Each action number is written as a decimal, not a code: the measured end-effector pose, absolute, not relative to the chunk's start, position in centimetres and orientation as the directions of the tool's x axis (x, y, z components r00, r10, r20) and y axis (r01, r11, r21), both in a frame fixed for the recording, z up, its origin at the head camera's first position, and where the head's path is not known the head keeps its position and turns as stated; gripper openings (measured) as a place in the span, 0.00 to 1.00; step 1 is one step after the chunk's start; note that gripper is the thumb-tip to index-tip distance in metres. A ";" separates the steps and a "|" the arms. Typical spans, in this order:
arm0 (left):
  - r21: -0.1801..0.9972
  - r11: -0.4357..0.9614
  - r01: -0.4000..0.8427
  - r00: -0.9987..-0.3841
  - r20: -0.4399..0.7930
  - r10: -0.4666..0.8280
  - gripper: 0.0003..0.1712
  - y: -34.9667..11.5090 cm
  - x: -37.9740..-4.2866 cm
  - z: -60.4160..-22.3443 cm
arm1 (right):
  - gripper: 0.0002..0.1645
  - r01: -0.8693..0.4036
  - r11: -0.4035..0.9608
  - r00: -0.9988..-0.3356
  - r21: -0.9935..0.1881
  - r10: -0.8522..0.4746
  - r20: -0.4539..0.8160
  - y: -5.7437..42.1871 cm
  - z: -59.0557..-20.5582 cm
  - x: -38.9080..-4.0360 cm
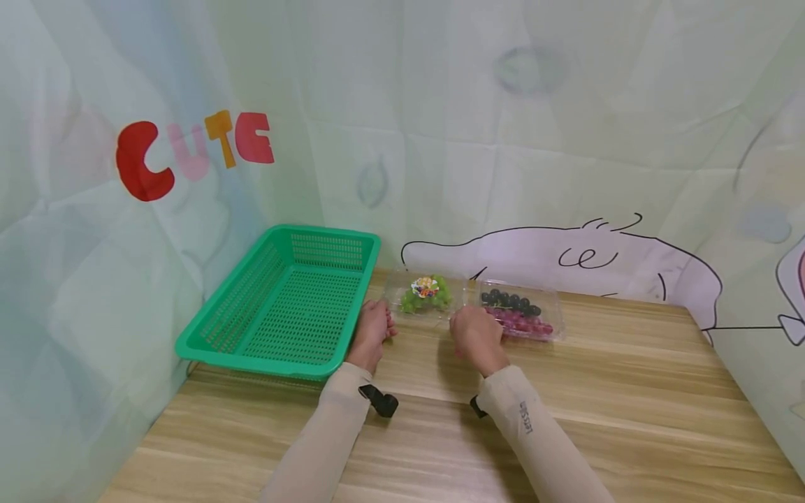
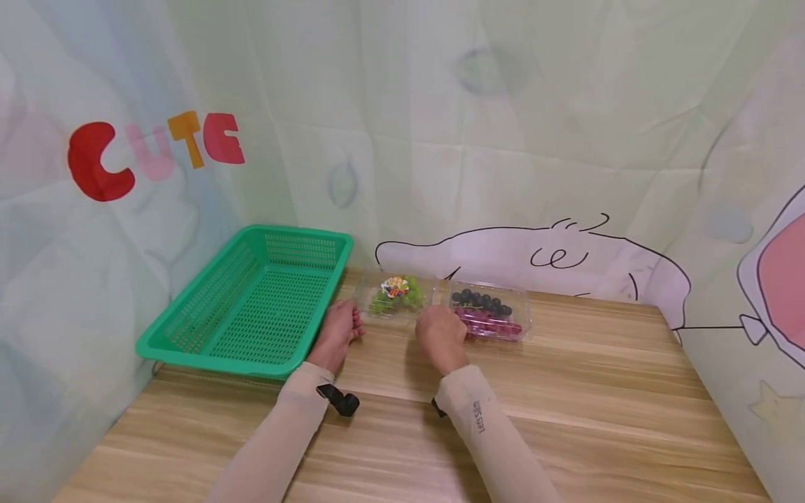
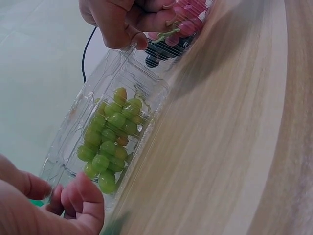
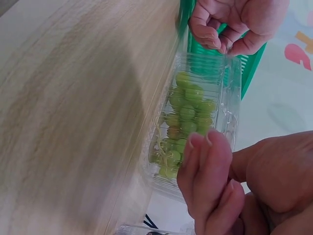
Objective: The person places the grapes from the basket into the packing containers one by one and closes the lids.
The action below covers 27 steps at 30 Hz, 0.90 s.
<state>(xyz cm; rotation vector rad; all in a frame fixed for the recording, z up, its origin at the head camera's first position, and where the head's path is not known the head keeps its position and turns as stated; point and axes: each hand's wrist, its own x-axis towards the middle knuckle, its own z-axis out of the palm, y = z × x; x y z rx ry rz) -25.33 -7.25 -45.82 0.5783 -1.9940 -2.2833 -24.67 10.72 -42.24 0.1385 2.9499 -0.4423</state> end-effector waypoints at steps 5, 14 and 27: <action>0.963 -0.181 -0.200 -0.928 -0.245 -0.279 0.09 -7.2 -25.4 -45.9 | 0.22 0.125 0.949 -0.983 -0.290 0.079 -0.166 10.9 -42.0 -24.6; 0.959 -0.205 -0.196 -0.932 -0.247 -0.267 0.09 -7.2 -25.4 -46.0 | 0.23 0.125 0.954 -0.985 -0.273 0.085 -0.153 11.1 -41.9 -24.5; 0.932 -0.260 -0.251 -0.905 -0.321 -0.278 0.09 -7.2 -25.2 -45.7 | 0.25 0.082 0.970 -0.994 -0.229 0.064 -0.085 11.1 -41.4 -24.3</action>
